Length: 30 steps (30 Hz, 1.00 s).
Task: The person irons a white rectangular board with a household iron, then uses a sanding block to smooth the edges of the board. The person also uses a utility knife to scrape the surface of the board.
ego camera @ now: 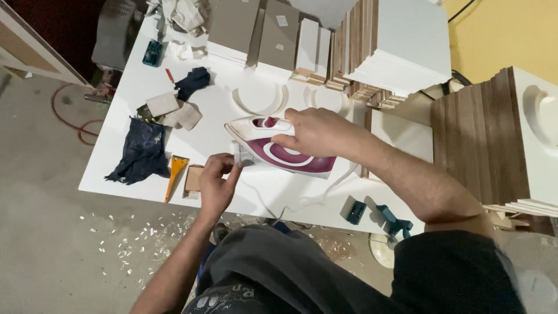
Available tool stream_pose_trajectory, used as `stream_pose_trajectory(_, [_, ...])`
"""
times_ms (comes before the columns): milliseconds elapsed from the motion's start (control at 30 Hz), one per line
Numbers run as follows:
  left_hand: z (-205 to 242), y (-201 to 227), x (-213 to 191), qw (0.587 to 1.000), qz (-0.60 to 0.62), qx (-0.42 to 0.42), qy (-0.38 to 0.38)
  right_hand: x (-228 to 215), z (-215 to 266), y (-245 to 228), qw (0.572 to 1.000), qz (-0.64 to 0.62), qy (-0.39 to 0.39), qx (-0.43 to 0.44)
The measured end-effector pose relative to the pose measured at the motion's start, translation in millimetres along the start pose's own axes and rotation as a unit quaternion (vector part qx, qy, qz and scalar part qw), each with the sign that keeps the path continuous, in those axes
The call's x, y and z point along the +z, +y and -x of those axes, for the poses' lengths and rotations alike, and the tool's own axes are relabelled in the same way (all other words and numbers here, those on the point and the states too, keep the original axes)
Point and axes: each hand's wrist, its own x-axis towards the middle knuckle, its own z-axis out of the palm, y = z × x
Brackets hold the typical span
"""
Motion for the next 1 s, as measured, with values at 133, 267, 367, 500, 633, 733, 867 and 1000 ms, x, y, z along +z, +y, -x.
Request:
stream_pose_trajectory(133, [-6,21,-12,0.992,0.014,-0.123,0.019,2,4,2,1.0,-0.008,0.014,-0.001])
stream_pose_trajectory(267, [-11,10,-4,0.985,0.029,-0.169,-0.012,5,5,9,0.999,-0.031,0.024,-0.001])
stream_pose_trajectory(367, [-9,6,9,0.977,0.082,-0.198,-0.006,6,9,19,0.999,-0.034,0.025,-0.003])
stream_pose_trajectory(500, [-4,22,16,0.976,0.104,-0.19,-0.019,14,15,38,0.999,-0.035,0.024,0.012])
stream_pose_trajectory(633, [-2,12,40,0.98,0.086,-0.179,-0.032,17,30,64,0.999,-0.036,0.024,0.011])
stream_pose_trajectory(733, [1,30,55,0.975,0.097,-0.196,-0.047,18,45,83,0.999,-0.033,0.026,0.019])
stream_pose_trajectory(867, [2,39,68,0.975,0.107,-0.193,-0.018,18,69,112,0.999,-0.029,0.023,0.024])
stream_pose_trajectory(1000, [4,37,71,0.976,0.103,-0.191,0.008,24,84,150,0.998,-0.029,0.008,0.058])
